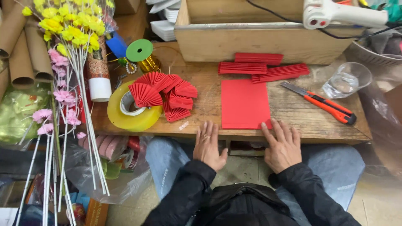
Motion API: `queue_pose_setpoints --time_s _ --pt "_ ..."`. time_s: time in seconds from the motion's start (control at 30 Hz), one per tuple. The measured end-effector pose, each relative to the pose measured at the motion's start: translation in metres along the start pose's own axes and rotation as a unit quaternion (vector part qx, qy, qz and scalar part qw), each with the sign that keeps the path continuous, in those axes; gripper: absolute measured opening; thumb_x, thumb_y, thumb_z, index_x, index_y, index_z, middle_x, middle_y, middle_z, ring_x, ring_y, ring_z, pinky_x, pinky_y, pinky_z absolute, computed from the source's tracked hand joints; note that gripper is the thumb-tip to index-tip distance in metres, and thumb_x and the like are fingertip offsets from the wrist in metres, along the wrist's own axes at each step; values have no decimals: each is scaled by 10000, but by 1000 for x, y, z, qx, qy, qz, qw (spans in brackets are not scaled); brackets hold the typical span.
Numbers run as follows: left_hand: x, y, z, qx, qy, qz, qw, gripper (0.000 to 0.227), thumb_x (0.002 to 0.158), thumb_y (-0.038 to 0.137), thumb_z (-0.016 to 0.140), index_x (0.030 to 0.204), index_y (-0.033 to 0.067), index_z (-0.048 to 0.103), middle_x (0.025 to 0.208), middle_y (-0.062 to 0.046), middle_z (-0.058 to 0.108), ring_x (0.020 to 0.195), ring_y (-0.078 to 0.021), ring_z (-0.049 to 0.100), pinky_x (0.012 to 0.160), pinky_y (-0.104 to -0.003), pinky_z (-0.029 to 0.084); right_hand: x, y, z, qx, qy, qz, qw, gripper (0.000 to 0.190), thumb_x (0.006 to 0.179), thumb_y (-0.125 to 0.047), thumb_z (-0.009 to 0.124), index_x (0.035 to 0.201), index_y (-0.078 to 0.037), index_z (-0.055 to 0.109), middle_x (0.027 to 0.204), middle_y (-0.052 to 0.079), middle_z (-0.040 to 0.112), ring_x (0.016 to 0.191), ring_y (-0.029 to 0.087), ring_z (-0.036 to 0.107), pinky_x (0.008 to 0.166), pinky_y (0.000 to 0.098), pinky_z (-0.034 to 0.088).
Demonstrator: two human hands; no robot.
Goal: Folding small rectangular pieces of red paper into accordion shapes
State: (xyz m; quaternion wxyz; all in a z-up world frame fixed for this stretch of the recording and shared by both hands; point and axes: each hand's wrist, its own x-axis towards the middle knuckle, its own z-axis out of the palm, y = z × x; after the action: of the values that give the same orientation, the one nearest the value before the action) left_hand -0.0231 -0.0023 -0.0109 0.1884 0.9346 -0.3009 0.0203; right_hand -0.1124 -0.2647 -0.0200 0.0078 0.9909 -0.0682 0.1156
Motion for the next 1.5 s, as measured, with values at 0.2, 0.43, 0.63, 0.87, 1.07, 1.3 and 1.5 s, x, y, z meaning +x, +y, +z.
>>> queue_pose_setpoints --time_s 0.2,0.43,0.63,0.87,1.07,1.3,1.5 --pt "-21 51 -10 -377 74 -304 872 584 800 524 743 1187 88 718 1146 -115 751 1051 -264 713 883 -380 562 -4 -3 -10 64 79 -57 993 927 669 -194 603 1568 -380 472 1636 96 447 1512 402 396 1218 683 251" --pt "20 59 19 -725 -12 -490 484 710 909 435 867 1351 -60 613 1171 -292 742 1030 -370 781 789 -412 693 -19 -4 -4 218 42 -34 975 900 620 -246 788 1451 -536 599 1606 -15 464 1502 317 423 1242 568 272" --pt "23 45 64 -735 91 -377 556 284 899 164 865 1004 -50 710 912 -288 775 757 -330 807 591 -377 686 -19 20 5 276 116 17 954 627 725 -188 801 1326 -352 741 1474 37 618 1302 338 624 1120 473 496" --pt "37 32 -6 -320 282 -131 895 195 851 210 833 1028 131 817 790 -86 755 694 -295 764 490 -335 618 8 3 -71 316 194 25 928 534 785 -93 791 1278 -298 780 1349 57 701 1177 319 690 989 425 572" --pt "49 34 -44 60 359 118 924 312 789 217 712 1096 214 765 935 -31 591 759 -243 631 663 -372 564 27 -24 -111 249 342 -70 903 467 788 -68 827 1239 -186 810 1281 123 719 1018 287 703 896 395 598" --pt "50 22 13 49 299 258 917 144 967 165 607 1020 148 740 863 -43 513 798 -272 568 688 -396 496 31 -10 -22 141 265 -162 940 211 805 -184 802 1007 -245 817 1160 -7 677 982 256 632 845 393 535" --pt "54 -7 37 40 299 257 918 117 1013 224 650 1006 181 759 882 -30 566 850 -266 604 705 -379 523 36 10 7 231 198 -116 945 172 886 -197 769 1041 -243 828 1060 1 671 975 279 676 837 385 594"
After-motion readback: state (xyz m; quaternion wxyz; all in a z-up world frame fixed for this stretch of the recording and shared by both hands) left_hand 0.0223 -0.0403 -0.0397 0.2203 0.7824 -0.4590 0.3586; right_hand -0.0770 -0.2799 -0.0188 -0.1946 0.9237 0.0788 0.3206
